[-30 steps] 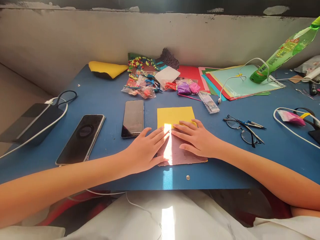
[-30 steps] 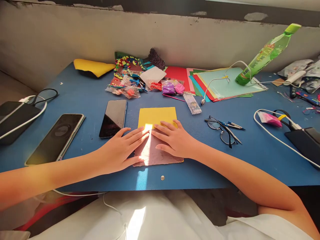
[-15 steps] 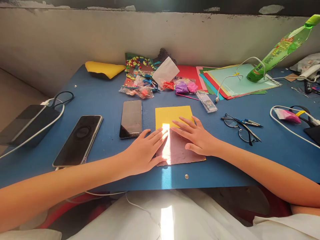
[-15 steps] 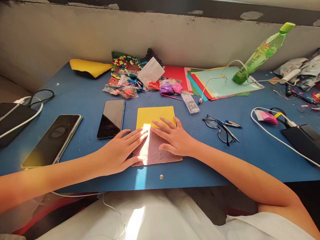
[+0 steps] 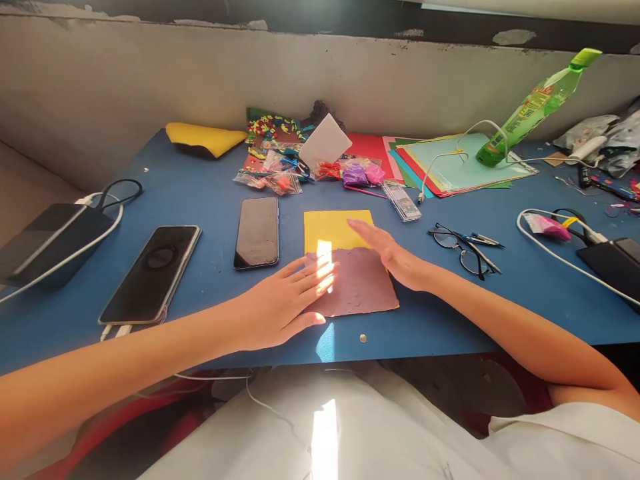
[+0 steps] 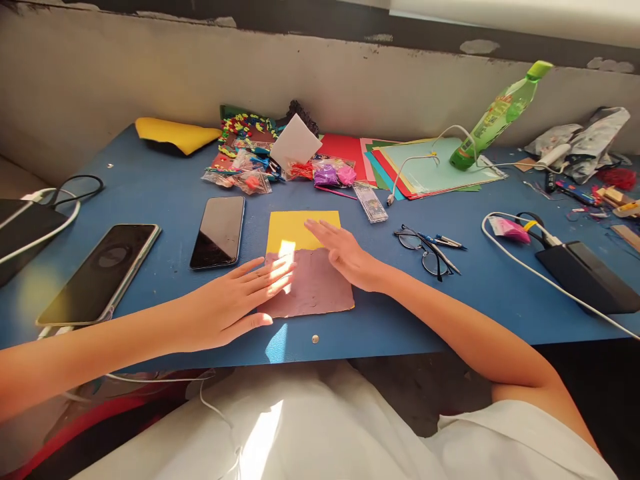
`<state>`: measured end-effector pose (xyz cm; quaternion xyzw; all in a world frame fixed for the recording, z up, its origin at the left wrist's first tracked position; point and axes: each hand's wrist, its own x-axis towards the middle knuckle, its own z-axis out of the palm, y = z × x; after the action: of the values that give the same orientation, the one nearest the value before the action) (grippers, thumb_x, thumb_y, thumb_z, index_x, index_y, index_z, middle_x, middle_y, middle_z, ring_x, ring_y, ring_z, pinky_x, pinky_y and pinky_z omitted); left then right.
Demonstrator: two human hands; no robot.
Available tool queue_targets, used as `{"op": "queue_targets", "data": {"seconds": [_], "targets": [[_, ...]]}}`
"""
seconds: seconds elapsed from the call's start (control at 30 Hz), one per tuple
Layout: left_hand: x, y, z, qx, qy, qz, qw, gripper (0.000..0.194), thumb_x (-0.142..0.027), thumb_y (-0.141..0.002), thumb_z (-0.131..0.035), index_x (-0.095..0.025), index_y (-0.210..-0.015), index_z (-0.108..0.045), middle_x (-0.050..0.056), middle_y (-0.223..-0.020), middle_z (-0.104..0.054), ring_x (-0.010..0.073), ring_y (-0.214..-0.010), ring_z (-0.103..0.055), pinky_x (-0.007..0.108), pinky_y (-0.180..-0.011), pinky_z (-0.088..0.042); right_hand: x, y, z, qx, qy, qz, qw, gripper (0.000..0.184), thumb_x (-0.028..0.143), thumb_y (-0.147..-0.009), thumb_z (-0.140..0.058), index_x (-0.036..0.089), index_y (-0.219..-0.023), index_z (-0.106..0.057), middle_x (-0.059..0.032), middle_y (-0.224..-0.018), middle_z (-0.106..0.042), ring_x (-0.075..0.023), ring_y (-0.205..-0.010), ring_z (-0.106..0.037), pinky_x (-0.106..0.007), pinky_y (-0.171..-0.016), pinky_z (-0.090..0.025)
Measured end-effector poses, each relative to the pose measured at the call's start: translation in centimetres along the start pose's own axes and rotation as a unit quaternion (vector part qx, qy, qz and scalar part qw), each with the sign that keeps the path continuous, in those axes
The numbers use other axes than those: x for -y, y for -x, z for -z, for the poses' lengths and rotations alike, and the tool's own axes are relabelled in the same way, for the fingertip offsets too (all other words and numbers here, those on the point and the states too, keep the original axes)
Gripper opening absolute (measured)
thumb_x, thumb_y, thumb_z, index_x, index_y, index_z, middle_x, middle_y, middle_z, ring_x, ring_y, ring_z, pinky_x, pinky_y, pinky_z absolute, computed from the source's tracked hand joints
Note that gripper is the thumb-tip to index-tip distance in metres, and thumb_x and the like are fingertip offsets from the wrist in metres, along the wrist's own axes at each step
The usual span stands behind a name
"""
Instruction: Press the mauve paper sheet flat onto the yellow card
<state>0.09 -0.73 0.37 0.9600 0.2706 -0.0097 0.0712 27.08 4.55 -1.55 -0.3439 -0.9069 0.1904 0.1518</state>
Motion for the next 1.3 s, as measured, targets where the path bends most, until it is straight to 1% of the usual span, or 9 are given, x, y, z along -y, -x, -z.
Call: {"op": "queue_targets", "data": {"seconds": [0.17, 0.37, 0.5, 0.57, 0.7, 0.8, 1.0, 1.1, 1.3], "targets": [[0.2, -4.1, -0.6, 0.004, 0.018, -0.024, 1.000, 0.055, -0.035, -0.101, -0.024, -0.006, -0.147, -0.030, 0.014, -0.156, -0.026, 0.0251, -0.147, -0.018, 0.045, -0.118, -0.020, -0.4, 0.4, 1.0, -0.139, 0.006, -0.013, 0.990, 0.080, 0.063, -0.088, 0.013, 0.027, -0.155, -0.013, -0.0036, -0.157, -0.029, -0.0198, -0.146, -0.023, -0.044, -0.117, -0.023], [0.9, -9.1, -2.0, -0.011, 0.030, -0.024, 0.999, 0.067, -0.048, -0.099, -0.023, -0.005, -0.150, -0.022, 0.020, -0.156, -0.022, 0.0309, -0.147, -0.017, 0.057, -0.117, -0.014, -1.9, 0.1, -0.4, -0.155, 0.053, -0.010, 0.987, 0.077, 0.063, -0.092, 0.005, 0.025, -0.151, -0.027, -0.0080, -0.152, -0.039, -0.0246, -0.144, -0.028, -0.051, -0.114, -0.022], [1.0, -9.4, -2.5, -0.026, 0.046, -0.021, 0.998, 0.068, -0.052, -0.098, -0.022, -0.008, -0.150, -0.023, 0.018, -0.155, -0.025, 0.0303, -0.146, -0.020, 0.055, -0.116, -0.017, -2.4, -0.2, -0.9, -0.167, 0.063, -0.007, 0.984, 0.070, 0.057, -0.096, 0.002, 0.024, -0.150, -0.029, -0.0087, -0.151, -0.040, -0.0242, -0.142, -0.030, -0.050, -0.111, -0.023], [1.0, -9.3, -2.6, -0.032, 0.049, -0.021, 0.998, 0.067, -0.051, -0.098, -0.023, -0.008, -0.150, -0.024, 0.018, -0.155, -0.026, 0.0293, -0.146, -0.020, 0.055, -0.117, -0.016, -2.2, 0.0, -0.7, -0.191, 0.087, 0.009, 0.978, 0.064, 0.049, -0.100, -0.004, 0.022, -0.143, -0.042, -0.0103, -0.147, -0.046, -0.0244, -0.139, -0.036, -0.048, -0.108, -0.026], [0.9, -9.0, -2.6, -0.033, 0.058, -0.006, 0.998, 0.067, -0.051, -0.098, -0.024, -0.008, -0.150, -0.024, 0.018, -0.155, -0.027, 0.0300, -0.145, -0.022, 0.055, -0.116, -0.017, -0.5, 1.8, -0.3, -0.272, 0.168, 0.069, 0.945, 0.042, 0.026, -0.101, -0.029, 0.022, -0.105, -0.071, -0.0080, -0.103, -0.069, -0.0206, -0.101, -0.058, -0.039, -0.091, -0.033], [0.8, -8.8, -2.6, -0.045, 0.056, 0.021, 0.997, 0.066, -0.047, -0.099, -0.025, -0.002, -0.147, -0.027, 0.020, -0.154, -0.028, 0.0324, -0.145, -0.023, 0.057, -0.115, -0.021, 1.3, 3.8, -0.6, -0.233, 0.205, 0.079, 0.947, 0.035, 0.016, -0.098, -0.036, 0.016, -0.103, -0.070, -0.0023, -0.068, -0.059, -0.0146, -0.065, -0.049, -0.033, -0.073, -0.032], [0.4, -7.8, -3.7, -0.132, 0.062, -0.018, 0.989, 0.057, -0.038, -0.100, -0.021, -0.003, -0.140, -0.041, 0.017, -0.149, -0.041, 0.0287, -0.140, -0.036, 0.050, -0.114, -0.028, 2.0, 5.1, -1.5, -0.121, 0.253, 0.053, 0.958, 0.042, 0.027, -0.100, -0.033, 0.003, -0.117, -0.063, -0.0067, -0.073, -0.062, -0.0183, -0.069, -0.049, -0.033, -0.069, -0.028], [0.0, -7.2, -4.7, -0.164, 0.050, -0.040, 0.984, 0.059, -0.040, -0.099, -0.022, -0.003, -0.141, -0.039, 0.016, -0.149, -0.041, 0.0288, -0.140, -0.035, 0.050, -0.115, -0.025, 1.8, 4.8, -1.5, -0.116, 0.252, 0.047, 0.960, 0.041, 0.026, -0.100, -0.033, 0.003, -0.116, -0.063, -0.0068, -0.073, -0.063, -0.0186, -0.068, -0.047, -0.033, -0.068, -0.027], [-0.2, -6.6, -5.3, -0.160, 0.030, -0.041, 0.986, 0.059, -0.040, -0.099, -0.026, -0.003, -0.145, -0.032, 0.017, -0.152, -0.035, 0.0272, -0.144, -0.027, 0.049, -0.117, -0.018, 1.7, 4.8, -1.4, -0.126, 0.208, 0.037, 0.969, 0.038, 0.020, -0.100, -0.032, 0.004, -0.116, -0.062, -0.0059, -0.074, -0.063, -0.0184, -0.069, -0.046, -0.033, -0.067, -0.029]]}}
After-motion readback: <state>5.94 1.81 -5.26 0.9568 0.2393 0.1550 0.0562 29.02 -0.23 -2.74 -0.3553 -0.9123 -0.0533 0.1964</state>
